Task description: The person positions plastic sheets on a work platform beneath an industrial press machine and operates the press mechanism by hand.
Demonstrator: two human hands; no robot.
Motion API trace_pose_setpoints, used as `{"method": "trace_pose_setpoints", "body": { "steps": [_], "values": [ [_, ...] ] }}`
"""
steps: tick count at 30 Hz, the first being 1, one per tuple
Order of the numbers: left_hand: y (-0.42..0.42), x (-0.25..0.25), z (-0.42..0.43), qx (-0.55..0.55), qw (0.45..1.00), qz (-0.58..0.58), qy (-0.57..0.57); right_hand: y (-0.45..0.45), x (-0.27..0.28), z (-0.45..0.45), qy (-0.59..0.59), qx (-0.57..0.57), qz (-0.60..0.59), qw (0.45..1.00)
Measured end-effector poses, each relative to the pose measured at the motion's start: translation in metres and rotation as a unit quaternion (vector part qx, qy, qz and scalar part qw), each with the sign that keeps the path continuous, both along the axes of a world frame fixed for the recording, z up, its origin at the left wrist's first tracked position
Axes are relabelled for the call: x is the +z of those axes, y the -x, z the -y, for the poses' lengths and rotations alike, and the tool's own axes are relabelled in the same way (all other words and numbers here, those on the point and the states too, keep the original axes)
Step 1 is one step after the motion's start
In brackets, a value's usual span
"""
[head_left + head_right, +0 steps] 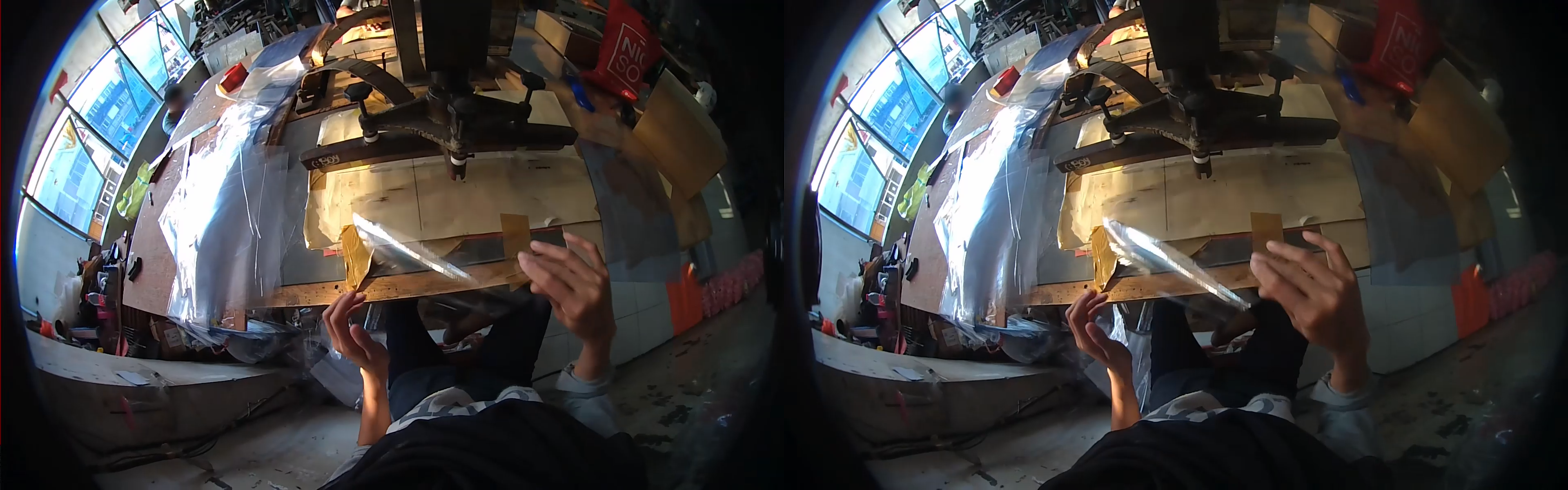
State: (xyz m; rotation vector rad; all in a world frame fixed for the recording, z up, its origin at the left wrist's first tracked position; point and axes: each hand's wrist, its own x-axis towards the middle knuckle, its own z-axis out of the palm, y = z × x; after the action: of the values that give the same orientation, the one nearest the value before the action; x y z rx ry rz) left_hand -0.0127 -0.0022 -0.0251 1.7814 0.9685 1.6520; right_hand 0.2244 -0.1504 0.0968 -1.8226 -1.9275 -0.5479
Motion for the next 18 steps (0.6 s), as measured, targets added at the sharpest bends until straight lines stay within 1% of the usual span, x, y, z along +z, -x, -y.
{"method": "trace_pose_setpoints", "body": {
  "steps": [1, 2, 4, 5, 6, 8, 10, 11, 14, 15, 18],
  "values": [
    [0.001, -0.003, -0.002, -0.050, 0.997, 0.019, 0.058, 0.006, 0.006, 0.010, 0.034, 0.003, -0.007, 0.999],
    [0.005, -0.003, -0.001, -0.080, 0.989, 0.004, 0.127, 0.013, 0.004, 0.018, 0.071, 0.024, -0.027, 0.997],
    [0.013, 0.002, 0.004, -0.142, 0.954, -0.023, 0.264, 0.024, -0.001, 0.036, 0.144, 0.062, -0.066, 0.985],
    [0.015, 0.008, 0.006, -0.133, 0.944, -0.111, 0.282, 0.029, -0.008, 0.044, 0.175, 0.077, -0.077, 0.979],
    [0.016, 0.008, 0.007, -0.165, 0.931, -0.110, 0.305, 0.033, -0.019, 0.049, 0.205, 0.093, -0.088, 0.970],
    [0.016, 0.014, 0.015, -0.213, 0.896, -0.017, 0.390, 0.037, -0.034, 0.055, 0.253, 0.112, -0.124, 0.953],
    [0.019, 0.015, 0.014, -0.205, 0.891, -0.061, 0.400, 0.038, -0.041, 0.056, 0.288, 0.115, -0.171, 0.935],
    [0.021, 0.015, 0.014, -0.200, 0.889, -0.084, 0.403, 0.035, -0.042, 0.055, 0.267, 0.129, -0.194, 0.935],
    [0.024, 0.013, 0.010, -0.199, 0.900, -0.117, 0.369, 0.017, -0.058, 0.059, 0.197, -0.003, -0.293, 0.936],
    [0.023, 0.016, 0.010, -0.193, 0.905, -0.128, 0.356, 0.017, -0.059, 0.058, 0.173, -0.135, -0.295, 0.930],
    [0.022, 0.020, 0.010, -0.204, 0.894, -0.133, 0.376, 0.002, -0.098, 0.061, 0.143, -0.256, -0.320, 0.901]
  ]
}}
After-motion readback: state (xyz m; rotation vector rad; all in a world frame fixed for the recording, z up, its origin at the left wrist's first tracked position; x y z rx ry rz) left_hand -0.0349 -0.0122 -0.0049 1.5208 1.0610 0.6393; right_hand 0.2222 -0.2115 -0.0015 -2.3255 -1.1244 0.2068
